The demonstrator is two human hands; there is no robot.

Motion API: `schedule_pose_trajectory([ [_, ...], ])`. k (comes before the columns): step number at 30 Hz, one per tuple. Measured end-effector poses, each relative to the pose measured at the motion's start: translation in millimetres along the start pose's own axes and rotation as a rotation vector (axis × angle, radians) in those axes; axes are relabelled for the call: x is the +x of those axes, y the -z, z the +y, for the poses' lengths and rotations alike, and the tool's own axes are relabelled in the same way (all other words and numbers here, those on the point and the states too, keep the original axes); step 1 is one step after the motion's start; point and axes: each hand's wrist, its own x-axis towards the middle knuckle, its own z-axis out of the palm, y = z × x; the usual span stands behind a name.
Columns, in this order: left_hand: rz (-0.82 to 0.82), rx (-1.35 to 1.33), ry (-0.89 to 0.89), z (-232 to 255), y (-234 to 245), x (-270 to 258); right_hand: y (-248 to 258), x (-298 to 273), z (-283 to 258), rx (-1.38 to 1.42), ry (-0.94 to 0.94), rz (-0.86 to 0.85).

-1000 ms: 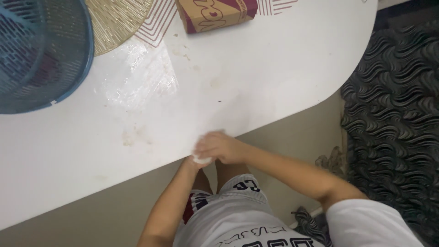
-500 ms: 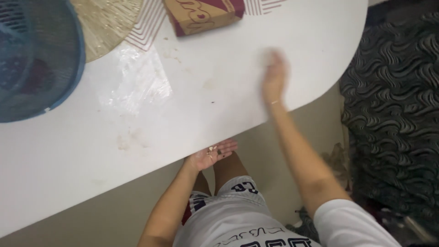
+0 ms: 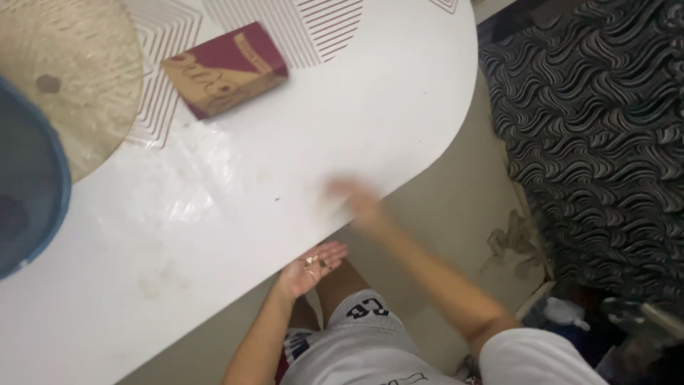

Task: Wipe down a dining table using a damp cloth after clearing small items and crumbs.

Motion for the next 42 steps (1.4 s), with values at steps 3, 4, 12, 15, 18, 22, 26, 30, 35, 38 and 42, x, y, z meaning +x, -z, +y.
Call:
schedule_pose_trajectory([
  [3, 0.051, 0.026, 0.092, -8.4, -12.5, 26.6, 133.1, 39.9, 44.3, -0.213, -0.245, 0.344],
  [4, 0.047, 0.018, 0.113, -12.4, -16.7, 36.1, 180.3, 55.5, 53.9, -0.305, -0.387, 0.562],
  [12, 0.043, 0.076, 0.147, -16.8, -38.3, 115.6, 119.0, -22.2, 135.3, -0.716, -0.096, 0.47],
  [15, 0.025, 0.023, 0.121, -7.2, -36.6, 106.0, 5.7, -57.9, 80.9, -0.536, -0.221, 0.198],
  [18, 0.083, -0.072, 0.093, -16.0, -29.3, 86.2, -37.0, -54.0, -16.7, -0.376, -0.077, -0.024],
  [22, 0.154, -0.168, 0.02, -15.5, 8.7, 54.4, -30.4, -19.6, -66.6, 0.085, 0.017, -0.094],
  [26, 0.193, -0.24, -0.043, -6.5, -34.8, 38.9, -15.6, 49.2, 6.4, 0.283, -0.374, -0.086],
  [30, 0.295, -0.055, 0.103, -7.8, -73.2, 13.8, -8.3, 167.6, 48.1, 0.201, -0.35, 0.158],
  [35, 0.257, -0.04, 0.131, 14.4, -116.6, -47.0, -19.7, 248.4, -33.8, 0.505, -0.657, 0.166],
  [38, 0.312, 0.008, 0.065, 39.7, -130.9, -85.0, -42.9, 238.8, -30.4, 0.737, -0.688, 0.198],
  [42, 0.289, 0.05, -0.084, 74.4, -130.5, -124.2, -37.8, 182.2, -42.6, 0.999, -0.584, 0.184],
])
